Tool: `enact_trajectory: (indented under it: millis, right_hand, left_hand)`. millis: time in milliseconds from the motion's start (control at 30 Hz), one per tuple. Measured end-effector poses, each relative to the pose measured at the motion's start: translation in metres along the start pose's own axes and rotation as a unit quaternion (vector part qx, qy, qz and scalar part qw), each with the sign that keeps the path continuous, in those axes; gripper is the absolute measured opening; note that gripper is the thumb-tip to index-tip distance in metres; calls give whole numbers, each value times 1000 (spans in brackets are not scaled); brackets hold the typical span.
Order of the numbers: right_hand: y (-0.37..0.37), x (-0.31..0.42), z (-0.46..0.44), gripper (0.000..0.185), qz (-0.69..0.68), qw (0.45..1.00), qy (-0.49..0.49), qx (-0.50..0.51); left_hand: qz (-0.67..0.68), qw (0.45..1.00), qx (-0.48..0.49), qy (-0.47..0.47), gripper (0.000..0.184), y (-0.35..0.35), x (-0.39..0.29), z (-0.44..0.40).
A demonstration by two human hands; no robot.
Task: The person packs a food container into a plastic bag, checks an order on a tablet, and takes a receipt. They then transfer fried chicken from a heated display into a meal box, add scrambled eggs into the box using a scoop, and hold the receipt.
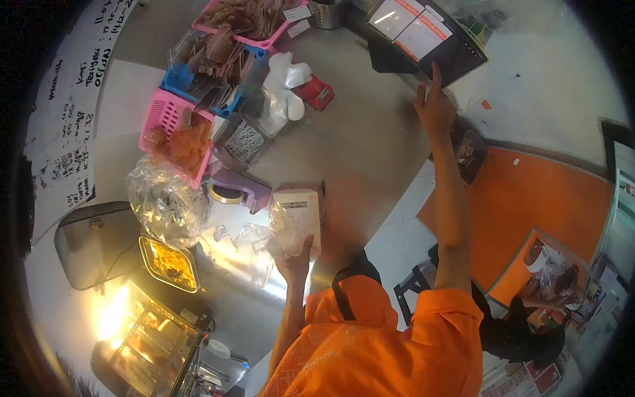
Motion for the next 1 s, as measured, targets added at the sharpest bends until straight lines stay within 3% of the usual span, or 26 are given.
enact_trajectory:
  millis: [100,233,300,433,633,700,833,900,1000]
  right_hand:
    - [-2,0,-3,55,-2,999,-20,-36]
    - [-5,6,-1,54,11,1000,-3,-27]
    - [-5,14,0,53,31,999,-42,-6]
    - [3,22,-4,52,19,994,-90,-53]
    - [2,30,-9,57,20,994,-99,-51]
    - [-2,32,-1,54,11,997,-73,8]
    - [3,51,48,43,-52,990,-130,32]
    - [3,63,81,37,-107,981,-127,96]
    - [-13,97,123,29,-195,961,-112,161]
  left_hand:
    - [38,999,-13,-1,69,3,5,0]
    - [53,998,-26,-6,67,2,2,1]
    - [120,992,-34,-19,66,2,4,2]
    - [83,996,-28,31,67,9,14,2]
    - [50,998,-38,-23,71,1,3,2]
    - [37,998,-44,14,71,-2,-2,0]
    - [7,998,-63,2,69,-7,-3,3]
    - [56,996,6,-64,83,-3,3,2]
    - [63,993,30,-98,80,-7,-2,2]
Point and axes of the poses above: each hand's wrist, its own z-axis away from the middle knuckle, its own y-axis out of the palm, x = y × z, the point moved 3 cm from there along -z, towards the middle knuckle
